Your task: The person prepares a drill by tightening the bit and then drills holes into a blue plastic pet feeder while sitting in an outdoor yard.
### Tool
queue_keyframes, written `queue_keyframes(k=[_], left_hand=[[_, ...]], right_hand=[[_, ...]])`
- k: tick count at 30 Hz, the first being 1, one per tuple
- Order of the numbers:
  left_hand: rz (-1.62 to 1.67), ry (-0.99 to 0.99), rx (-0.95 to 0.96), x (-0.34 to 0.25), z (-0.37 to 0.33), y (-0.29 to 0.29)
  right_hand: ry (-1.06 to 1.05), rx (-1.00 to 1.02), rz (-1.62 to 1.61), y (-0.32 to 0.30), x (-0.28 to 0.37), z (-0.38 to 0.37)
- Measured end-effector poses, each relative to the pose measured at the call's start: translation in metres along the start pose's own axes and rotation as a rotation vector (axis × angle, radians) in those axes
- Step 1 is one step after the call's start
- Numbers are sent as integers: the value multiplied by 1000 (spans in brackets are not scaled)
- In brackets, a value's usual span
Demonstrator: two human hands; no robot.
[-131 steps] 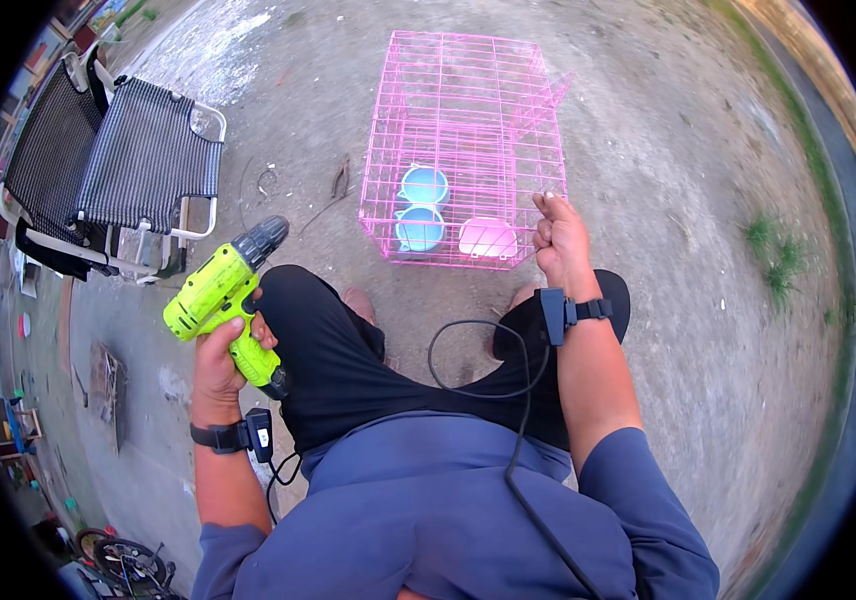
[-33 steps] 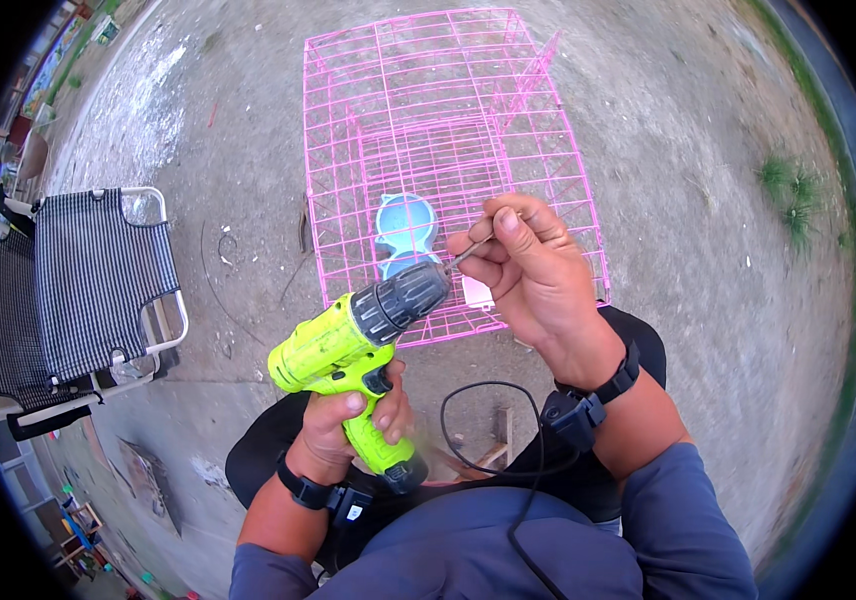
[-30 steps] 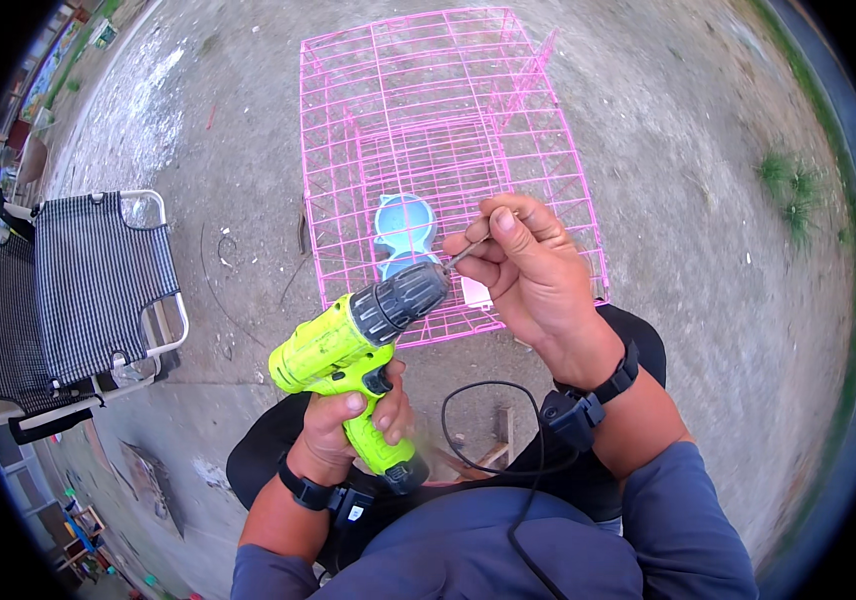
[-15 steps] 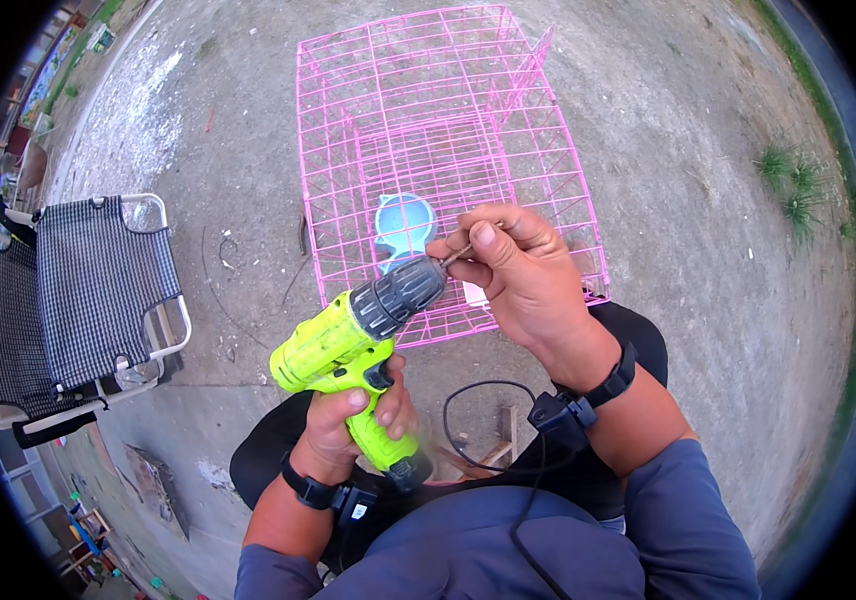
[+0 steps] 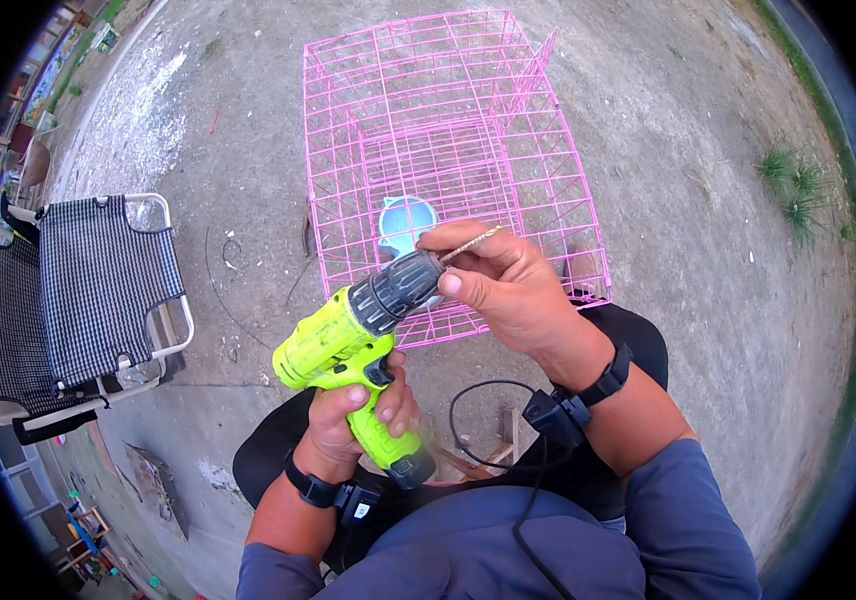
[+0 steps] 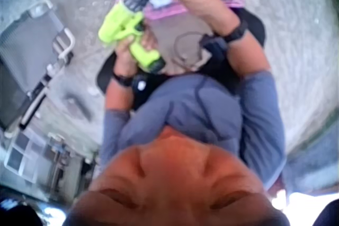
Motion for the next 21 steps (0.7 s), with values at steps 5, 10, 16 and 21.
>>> queue_keyframes(k=[5, 10, 16, 21], left_hand=[[63, 16, 13, 0, 0, 1], [48, 7, 14, 1, -1, -1], [33, 8, 9, 2, -1, -2], [12, 14, -6, 1, -2, -2]], right_hand=[[22, 49, 30, 3, 1, 0], [12, 33, 42, 7, 2, 0], [50, 47, 30, 3, -2, -2], [87, 12, 7, 2, -6, -1]])
Point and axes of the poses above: each hand's wrist, its own z-axis away from the middle knuckle, its own y-axis out of the palm, x = y × z, the point moved 3 cm from there along -z, towards the middle knuckle, and after that the axes turned 2 degrees about -z, right-handed, at the moved point
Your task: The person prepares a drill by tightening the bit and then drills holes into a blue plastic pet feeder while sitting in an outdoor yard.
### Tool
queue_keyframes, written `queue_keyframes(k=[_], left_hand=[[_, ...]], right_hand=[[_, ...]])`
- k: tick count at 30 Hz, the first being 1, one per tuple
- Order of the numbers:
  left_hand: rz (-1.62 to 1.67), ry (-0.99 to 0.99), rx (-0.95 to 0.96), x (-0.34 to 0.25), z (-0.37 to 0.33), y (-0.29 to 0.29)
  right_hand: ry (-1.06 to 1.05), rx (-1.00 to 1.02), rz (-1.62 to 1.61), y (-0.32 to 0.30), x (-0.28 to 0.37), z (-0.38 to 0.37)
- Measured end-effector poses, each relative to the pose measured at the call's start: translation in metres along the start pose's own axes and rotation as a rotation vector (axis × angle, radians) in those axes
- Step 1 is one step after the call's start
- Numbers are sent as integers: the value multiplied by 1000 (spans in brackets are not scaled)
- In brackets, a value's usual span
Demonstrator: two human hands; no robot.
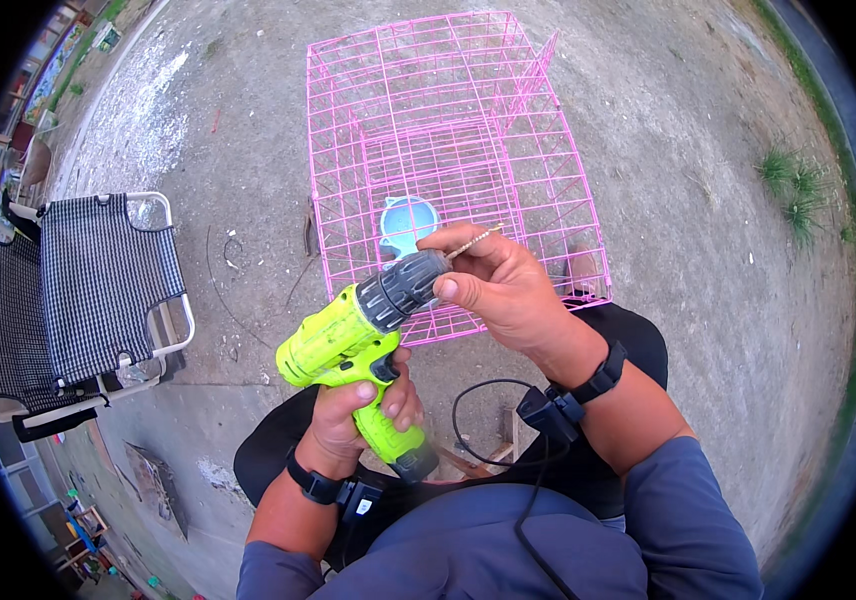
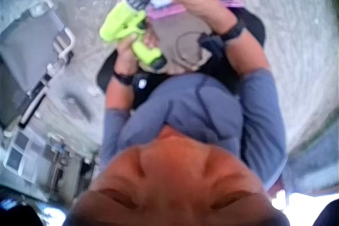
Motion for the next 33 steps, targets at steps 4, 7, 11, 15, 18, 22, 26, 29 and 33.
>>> queue_keyframes(k=[4, 7, 11, 15, 18, 22, 26, 29, 33], left_hand=[[-2, 4, -1, 0, -1, 1], [0, 8, 3, -1, -1, 2], [10, 7, 11, 0, -1, 1], [-7, 7, 3, 0, -1, 0], [-15, 5, 1, 0, -1, 0], [-36, -8, 1, -1, -1, 1], [-49, -8, -6, -1, -1, 1], [-43, 9, -9, -2, -1, 1], [-60, 4, -8, -3, -1, 2]], right_hand=[[-3, -25, -9, 0, -2, 0], [-16, -3, 13, 2, 1, -1], [-57, 23, 83, 8, 5, -2], [-17, 28, 67, 6, 3, -2], [7, 7, 33, 4, -1, -3], [-7, -11, -13, 2, -7, -2], [-13, 2, -1, 2, -7, -4], [-23, -29, 76, 16, 11, -1], [12, 16, 102, 5, 6, -2]])
Point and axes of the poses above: each hand's wrist, its own z-axis away from the middle knuckle, its own y-axis out of the palm, x = y × z, the point moved 3 cm from there along -z, towards the middle knuckle, and after that the axes turned 2 degrees about -z, right-handed, at the moved point
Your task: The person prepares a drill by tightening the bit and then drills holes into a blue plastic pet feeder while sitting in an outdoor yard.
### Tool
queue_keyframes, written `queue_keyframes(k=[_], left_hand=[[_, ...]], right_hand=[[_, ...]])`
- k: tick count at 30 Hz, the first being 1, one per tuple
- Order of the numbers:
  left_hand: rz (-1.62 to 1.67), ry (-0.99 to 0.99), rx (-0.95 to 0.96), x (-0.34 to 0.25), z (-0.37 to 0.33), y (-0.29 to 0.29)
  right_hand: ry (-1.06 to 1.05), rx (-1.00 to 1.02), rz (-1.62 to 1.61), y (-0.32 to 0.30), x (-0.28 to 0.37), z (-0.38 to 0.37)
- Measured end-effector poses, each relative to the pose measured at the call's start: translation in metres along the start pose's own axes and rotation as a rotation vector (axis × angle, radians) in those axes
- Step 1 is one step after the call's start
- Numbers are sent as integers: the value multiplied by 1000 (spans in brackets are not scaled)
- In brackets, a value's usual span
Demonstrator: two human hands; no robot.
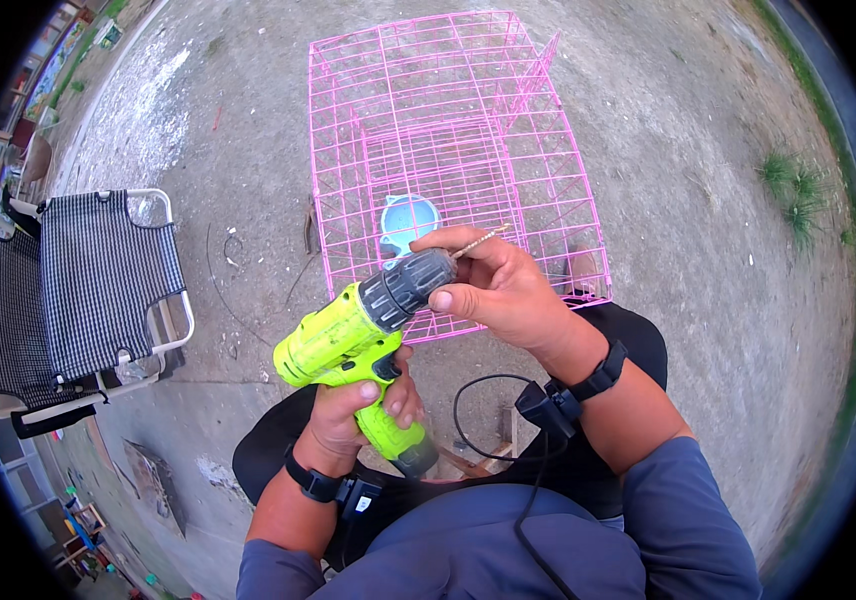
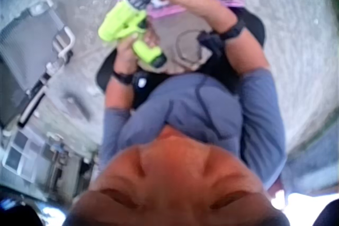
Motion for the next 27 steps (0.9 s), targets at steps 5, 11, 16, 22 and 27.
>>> queue_keyframes(k=[5, 11, 16, 22, 27], left_hand=[[-19, -7, -8, 2, 0, -2], [-5, 12, -1, 0, 1, -2], [-7, 9, 0, -1, 3, -3], [-119, -6, -63, 0, 2, 1], [-71, 5, -46, -1, 3, -1]], right_hand=[[58, 26, -19, -10, -13, -2], [2, 71, 60, 3, 3, -1], [63, 35, 1, 2, -3, -1], [15, 29, -17, -2, -9, -2], [-4, 56, 28, 6, 2, 0]])
Point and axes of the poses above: each hand's wrist, its own z-axis away from the middle knuckle, its own y-axis out of the palm, x = y × z, the point moved 3 cm from there along -z, towards the middle knuckle, and after that the axes turned 2 degrees about -z, right-handed, at the moved point
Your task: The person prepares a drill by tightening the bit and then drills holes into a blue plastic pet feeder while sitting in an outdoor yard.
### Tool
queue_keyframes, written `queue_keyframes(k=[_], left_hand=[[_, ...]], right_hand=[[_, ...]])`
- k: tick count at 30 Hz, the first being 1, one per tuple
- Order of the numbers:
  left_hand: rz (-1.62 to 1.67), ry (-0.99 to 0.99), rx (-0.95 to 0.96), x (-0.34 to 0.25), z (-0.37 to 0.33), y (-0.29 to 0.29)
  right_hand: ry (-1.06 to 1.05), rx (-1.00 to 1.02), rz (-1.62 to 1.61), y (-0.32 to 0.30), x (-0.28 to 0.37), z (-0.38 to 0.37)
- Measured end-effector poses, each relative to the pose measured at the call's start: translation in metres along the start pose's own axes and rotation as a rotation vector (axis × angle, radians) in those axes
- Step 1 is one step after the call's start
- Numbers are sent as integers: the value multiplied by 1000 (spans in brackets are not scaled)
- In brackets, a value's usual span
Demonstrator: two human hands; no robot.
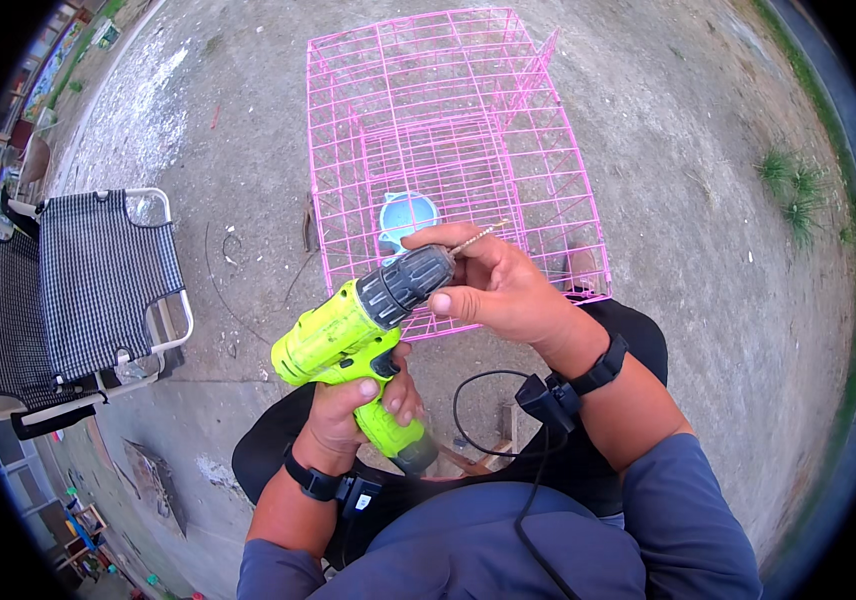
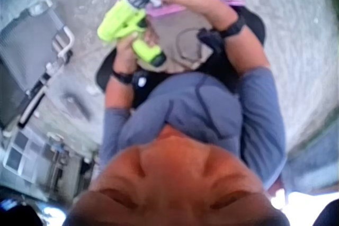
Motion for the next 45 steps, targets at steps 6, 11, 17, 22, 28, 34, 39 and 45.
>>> queue_keyframes(k=[6, 11, 17, 22, 28, 34, 39, 45], left_hand=[[37, -1, 35, -1, 1, -3], [22, 2, 26, -1, 2, -3], [26, 17, 26, -2, 3, -5], [-36, -2, -1, -1, 3, -3], [-56, 3, -19, -3, 4, -3], [-76, 2, -15, -2, 5, -3], [-65, 5, -24, -3, 6, -4], [-26, 12, 9, -3, 7, -6]], right_hand=[[101, 1, -37, -6, -8, 0], [-23, -18, -42, -3, -13, -4], [74, 12, -32, 0, -2, -3], [72, -37, -39, -7, -15, -2], [-25, -39, 7, 7, -1, -5], [147, -2, -15, -7, -15, -1], [-29, -48, 28, 6, -5, -3], [113, 3, 11, -1, -9, -2]])
Point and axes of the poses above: each hand's wrist, its own z-axis away from the middle knuckle, its own y-axis out of the palm, x = y × z, the point moved 3 cm from there along -z, towards the middle knuckle, and after that the axes turned 2 degrees about -z, right-handed, at the moved point
